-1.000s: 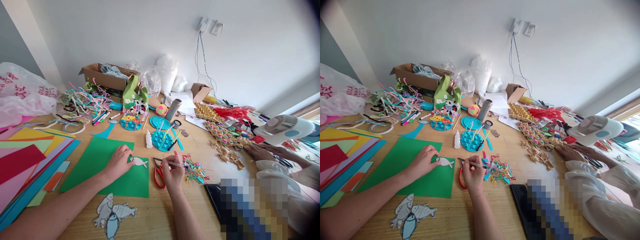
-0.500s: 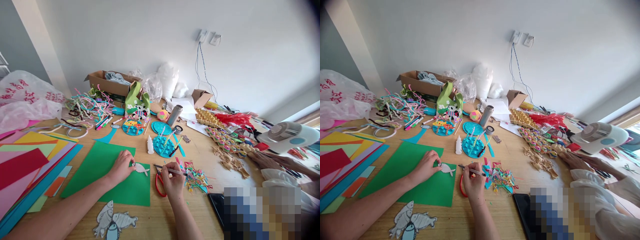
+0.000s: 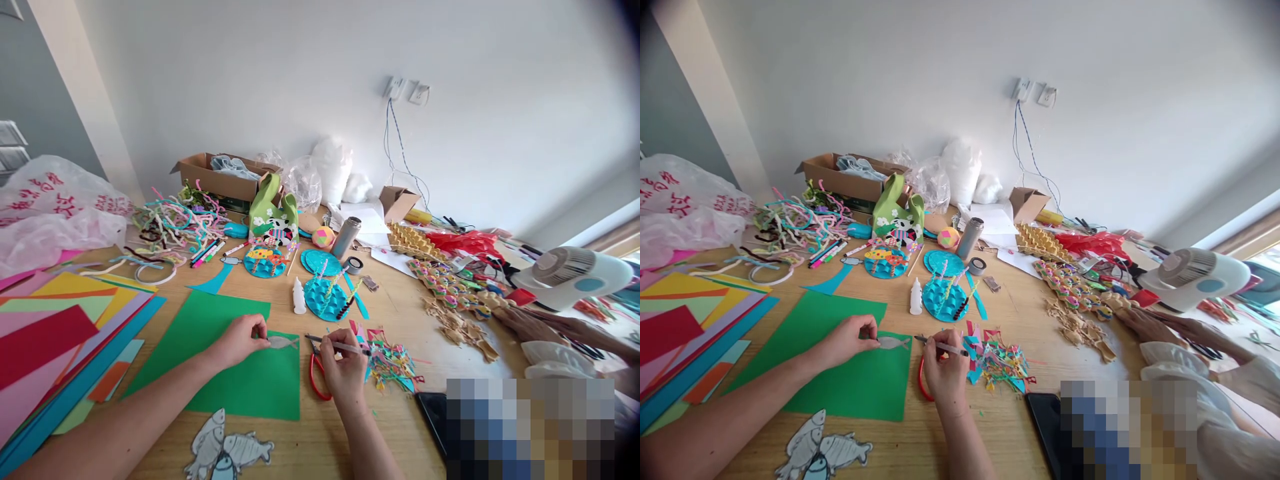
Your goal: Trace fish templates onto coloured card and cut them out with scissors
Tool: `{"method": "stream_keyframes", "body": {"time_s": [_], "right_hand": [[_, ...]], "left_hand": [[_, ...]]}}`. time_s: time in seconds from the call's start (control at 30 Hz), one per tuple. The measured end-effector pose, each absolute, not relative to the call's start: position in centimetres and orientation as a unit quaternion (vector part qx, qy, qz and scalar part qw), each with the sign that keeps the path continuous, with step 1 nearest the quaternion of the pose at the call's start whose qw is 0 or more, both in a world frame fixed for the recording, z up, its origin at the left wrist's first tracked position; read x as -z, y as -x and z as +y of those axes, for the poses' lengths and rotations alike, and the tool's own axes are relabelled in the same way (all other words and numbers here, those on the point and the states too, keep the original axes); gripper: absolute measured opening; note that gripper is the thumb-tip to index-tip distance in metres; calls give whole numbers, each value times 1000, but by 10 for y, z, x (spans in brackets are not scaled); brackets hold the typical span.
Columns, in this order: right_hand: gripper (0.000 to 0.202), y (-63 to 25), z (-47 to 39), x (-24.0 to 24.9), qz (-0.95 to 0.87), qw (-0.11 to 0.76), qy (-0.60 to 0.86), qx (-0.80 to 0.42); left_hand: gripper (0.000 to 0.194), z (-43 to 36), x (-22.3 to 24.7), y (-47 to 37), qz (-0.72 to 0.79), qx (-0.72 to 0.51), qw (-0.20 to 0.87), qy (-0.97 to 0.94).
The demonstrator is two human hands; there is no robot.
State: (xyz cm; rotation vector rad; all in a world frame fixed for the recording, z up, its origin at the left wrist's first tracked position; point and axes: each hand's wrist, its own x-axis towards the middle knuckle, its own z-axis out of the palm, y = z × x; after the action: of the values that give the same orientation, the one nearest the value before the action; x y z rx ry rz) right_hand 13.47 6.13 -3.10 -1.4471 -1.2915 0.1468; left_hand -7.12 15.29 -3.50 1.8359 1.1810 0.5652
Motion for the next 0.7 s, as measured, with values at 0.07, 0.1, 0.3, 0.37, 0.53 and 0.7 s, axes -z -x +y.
{"method": "stream_keyframes", "body": {"time_s": [0.07, 0.1, 0.3, 0.37, 0.53, 0.7], "right_hand": [[16, -135, 61, 31, -541, 574, 611, -67], [16, -136, 61, 31, -536, 580, 609, -69], [17, -137, 61, 30, -550, 566, 610, -76], [15, -136, 62, 30, -572, 549, 604, -79], [13, -131, 63, 24, -632, 511, 577, -84], [10, -135, 50, 3, -617, 526, 584, -53]], "left_hand": [[20, 158, 30, 77, 463, -227, 473, -714], [23, 162, 26, 80, 461, -232, 488, -703], [35, 211, 12, 91, 502, -291, 479, -659], [34, 234, 14, 87, 529, -294, 455, -653], [30, 276, 26, 70, 580, -253, 408, -658], [35, 290, 32, 66, 587, -204, 381, -685]]}}
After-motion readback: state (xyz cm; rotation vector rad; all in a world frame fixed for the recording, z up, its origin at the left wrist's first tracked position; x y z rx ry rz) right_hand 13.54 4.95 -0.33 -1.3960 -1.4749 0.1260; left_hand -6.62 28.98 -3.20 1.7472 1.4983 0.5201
